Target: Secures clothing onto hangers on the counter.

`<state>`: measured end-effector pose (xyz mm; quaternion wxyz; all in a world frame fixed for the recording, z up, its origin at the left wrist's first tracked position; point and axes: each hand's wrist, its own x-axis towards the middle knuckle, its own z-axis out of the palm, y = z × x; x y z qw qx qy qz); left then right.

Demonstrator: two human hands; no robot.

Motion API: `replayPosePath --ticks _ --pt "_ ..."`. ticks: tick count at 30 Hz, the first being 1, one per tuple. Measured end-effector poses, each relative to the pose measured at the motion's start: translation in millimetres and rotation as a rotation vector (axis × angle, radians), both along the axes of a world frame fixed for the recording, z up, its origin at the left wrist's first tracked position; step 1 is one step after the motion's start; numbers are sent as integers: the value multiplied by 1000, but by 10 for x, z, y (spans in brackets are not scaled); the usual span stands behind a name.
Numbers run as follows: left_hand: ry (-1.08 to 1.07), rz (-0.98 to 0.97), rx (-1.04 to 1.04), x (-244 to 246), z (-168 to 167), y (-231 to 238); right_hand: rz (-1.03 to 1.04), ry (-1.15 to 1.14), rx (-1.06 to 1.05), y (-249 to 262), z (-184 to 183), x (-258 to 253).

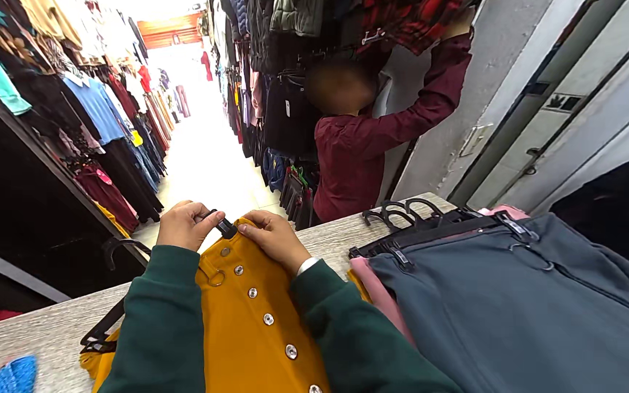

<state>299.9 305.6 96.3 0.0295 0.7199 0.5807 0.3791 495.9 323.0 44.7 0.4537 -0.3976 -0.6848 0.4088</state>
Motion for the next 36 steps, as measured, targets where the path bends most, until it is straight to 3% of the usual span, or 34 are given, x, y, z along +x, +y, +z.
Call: replayPosePath --ticks 12,22,30,36 --pt "63 -49 -100 85 31 -33 -163 -32 161 -33 -30 -78" --pt "-28 -69 39 73 49 -68 75 85 -8 0 92 96" --pt "160 -288 308 -76 32 -15 172 29 34 10 82 135" --pt "207 -405 242 -33 -15 -24 126 88 92 -33 63 54"
